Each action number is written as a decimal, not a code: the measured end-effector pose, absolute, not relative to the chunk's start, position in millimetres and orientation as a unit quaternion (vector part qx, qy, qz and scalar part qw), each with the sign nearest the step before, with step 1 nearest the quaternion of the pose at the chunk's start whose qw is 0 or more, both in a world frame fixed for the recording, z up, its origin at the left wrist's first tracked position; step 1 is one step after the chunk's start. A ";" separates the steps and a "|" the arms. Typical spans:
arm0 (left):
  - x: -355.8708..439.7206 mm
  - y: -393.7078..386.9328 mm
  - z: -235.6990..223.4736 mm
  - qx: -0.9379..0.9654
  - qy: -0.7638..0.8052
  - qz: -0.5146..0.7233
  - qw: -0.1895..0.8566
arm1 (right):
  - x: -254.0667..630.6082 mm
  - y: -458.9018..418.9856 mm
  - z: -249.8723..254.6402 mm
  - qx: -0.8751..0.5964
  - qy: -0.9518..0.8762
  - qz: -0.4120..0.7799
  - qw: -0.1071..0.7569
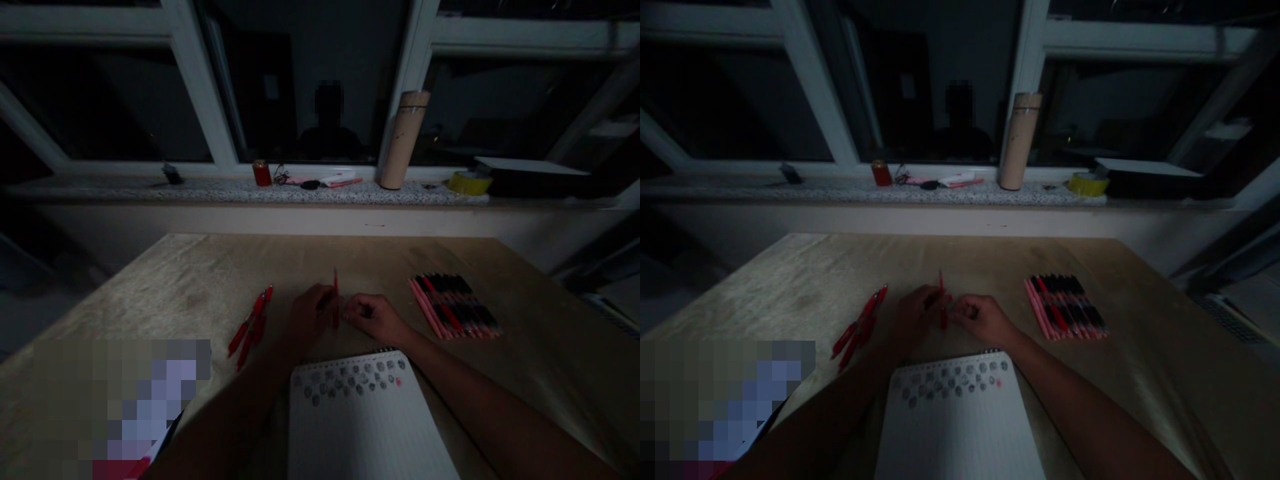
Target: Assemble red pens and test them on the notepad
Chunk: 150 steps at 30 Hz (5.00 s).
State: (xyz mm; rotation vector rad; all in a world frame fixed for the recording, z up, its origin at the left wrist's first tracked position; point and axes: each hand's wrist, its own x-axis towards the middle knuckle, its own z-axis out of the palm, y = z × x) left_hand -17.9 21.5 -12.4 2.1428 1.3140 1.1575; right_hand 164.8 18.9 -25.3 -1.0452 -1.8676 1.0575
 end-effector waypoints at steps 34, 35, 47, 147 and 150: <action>-16.1 23.5 -14.0 0.757 0.476 0.387 0.224 | 166.7 21.1 -31.1 -0.403 -0.747 0.385 0.362; -16.1 23.5 -13.8 0.759 0.476 0.383 0.226 | 166.7 21.0 -31.0 -0.404 -0.747 0.385 0.361; -16.4 23.1 -12.0 0.764 0.479 0.376 0.212 | 166.4 21.2 -29.5 -0.408 -0.748 0.381 0.358; -20.6 18.6 -1.9 0.623 0.484 0.544 0.287 | 168.4 24.9 -31.5 -0.408 -0.584 0.510 0.482; -20.6 18.4 -0.5 0.617 0.499 0.541 0.280 | 168.6 23.3 -29.9 -0.411 -0.589 0.502 0.481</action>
